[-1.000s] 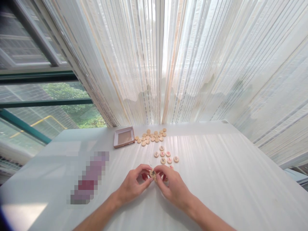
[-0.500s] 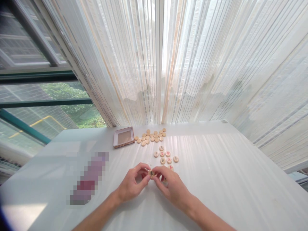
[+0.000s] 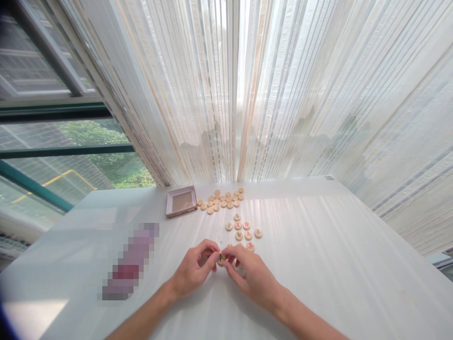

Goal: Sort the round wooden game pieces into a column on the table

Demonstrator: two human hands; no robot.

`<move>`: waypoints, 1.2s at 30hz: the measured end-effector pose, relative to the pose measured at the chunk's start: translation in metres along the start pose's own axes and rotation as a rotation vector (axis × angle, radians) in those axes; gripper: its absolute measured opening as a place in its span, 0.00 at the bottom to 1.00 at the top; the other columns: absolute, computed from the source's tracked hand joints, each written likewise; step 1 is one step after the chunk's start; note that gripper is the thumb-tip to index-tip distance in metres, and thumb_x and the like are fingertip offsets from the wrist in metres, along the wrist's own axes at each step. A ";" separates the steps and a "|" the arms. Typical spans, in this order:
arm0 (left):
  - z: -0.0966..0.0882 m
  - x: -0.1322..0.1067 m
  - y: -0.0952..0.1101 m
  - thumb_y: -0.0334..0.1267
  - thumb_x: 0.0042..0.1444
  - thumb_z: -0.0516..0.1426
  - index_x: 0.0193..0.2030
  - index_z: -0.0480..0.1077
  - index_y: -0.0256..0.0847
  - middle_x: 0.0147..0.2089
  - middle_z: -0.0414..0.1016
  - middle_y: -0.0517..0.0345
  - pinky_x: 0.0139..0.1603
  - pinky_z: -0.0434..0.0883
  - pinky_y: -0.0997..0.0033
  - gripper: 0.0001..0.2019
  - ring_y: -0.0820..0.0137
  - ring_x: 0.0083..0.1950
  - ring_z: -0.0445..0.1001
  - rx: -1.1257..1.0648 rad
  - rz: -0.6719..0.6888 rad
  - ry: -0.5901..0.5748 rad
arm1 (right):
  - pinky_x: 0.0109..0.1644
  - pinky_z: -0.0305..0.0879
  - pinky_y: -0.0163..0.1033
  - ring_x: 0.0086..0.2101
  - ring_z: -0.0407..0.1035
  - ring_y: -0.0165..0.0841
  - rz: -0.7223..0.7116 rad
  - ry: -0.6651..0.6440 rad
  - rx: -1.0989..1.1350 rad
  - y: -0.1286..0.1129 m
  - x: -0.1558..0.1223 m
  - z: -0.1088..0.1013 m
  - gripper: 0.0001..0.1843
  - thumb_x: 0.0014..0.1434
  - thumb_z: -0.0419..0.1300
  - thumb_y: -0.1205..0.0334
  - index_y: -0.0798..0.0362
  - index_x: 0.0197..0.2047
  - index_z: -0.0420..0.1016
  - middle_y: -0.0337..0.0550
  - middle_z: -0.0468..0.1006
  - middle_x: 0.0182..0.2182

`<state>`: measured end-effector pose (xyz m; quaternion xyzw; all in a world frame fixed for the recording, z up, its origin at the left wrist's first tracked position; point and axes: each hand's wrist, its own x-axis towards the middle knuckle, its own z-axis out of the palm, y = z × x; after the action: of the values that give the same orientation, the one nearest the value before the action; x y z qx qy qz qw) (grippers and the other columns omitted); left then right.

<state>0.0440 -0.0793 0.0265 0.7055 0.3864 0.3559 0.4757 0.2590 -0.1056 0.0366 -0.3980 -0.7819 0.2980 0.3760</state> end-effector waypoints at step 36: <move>0.006 -0.002 -0.002 0.26 0.59 0.61 0.52 0.72 0.44 0.43 0.85 0.57 0.40 0.78 0.72 0.16 0.69 0.40 0.83 0.088 0.245 -0.044 | 0.36 0.70 0.35 0.30 0.75 0.32 0.151 0.006 0.060 0.002 0.002 0.000 0.07 0.71 0.59 0.58 0.50 0.40 0.74 0.39 0.80 0.30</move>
<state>0.0478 -0.0829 0.0224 0.7753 0.3021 0.3783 0.4057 0.2596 -0.1029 0.0357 -0.4453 -0.7393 0.3477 0.3664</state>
